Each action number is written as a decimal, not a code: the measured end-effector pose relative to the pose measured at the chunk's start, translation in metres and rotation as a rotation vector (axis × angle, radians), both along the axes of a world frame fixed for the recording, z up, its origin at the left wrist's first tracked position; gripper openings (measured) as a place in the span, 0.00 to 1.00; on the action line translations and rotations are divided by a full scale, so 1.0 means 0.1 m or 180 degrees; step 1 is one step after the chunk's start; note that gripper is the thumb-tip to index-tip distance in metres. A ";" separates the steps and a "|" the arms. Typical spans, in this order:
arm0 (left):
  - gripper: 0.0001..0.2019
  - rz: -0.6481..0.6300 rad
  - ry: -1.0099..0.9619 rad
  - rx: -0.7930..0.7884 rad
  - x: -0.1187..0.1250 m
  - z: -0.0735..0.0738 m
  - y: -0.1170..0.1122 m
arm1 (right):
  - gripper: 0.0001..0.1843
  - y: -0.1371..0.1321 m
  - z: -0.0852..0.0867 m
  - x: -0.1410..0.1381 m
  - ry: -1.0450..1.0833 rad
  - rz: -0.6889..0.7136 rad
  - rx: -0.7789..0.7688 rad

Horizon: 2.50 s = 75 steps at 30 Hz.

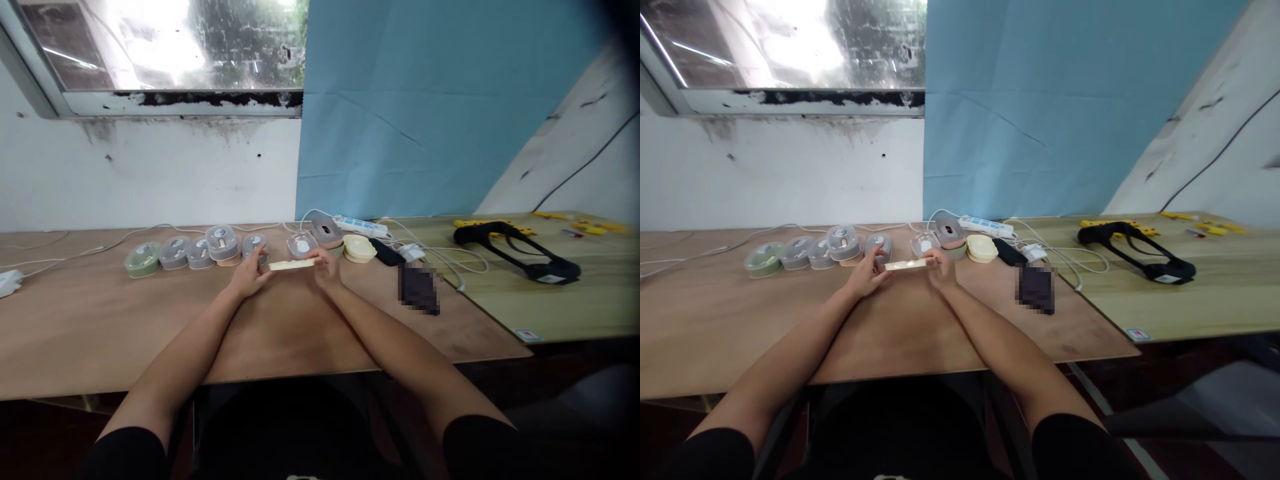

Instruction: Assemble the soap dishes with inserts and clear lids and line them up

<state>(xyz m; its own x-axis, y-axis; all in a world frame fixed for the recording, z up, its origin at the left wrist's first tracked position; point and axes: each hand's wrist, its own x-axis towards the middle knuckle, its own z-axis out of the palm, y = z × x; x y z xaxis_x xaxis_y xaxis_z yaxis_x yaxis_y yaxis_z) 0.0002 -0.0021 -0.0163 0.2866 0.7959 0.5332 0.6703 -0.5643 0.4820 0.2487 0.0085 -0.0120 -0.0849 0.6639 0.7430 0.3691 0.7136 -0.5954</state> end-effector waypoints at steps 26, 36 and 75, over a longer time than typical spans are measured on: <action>0.18 -0.0001 0.0876 -0.0646 -0.02 0.02 0.03 | 0.23 0.48 -0.04 0.46 -0.0852 -0.2210 0.0133; 0.17 -0.0126 0.0782 -0.0698 -0.01 0.05 0.01 | 0.14 0.59 -0.13 0.55 -0.0884 -0.1875 0.0064; 0.26 0.0359 -0.0599 -0.0025 -0.03 0.06 -0.04 | 0.22 -0.07 0.05 -0.05 -0.0745 -0.0200 0.0278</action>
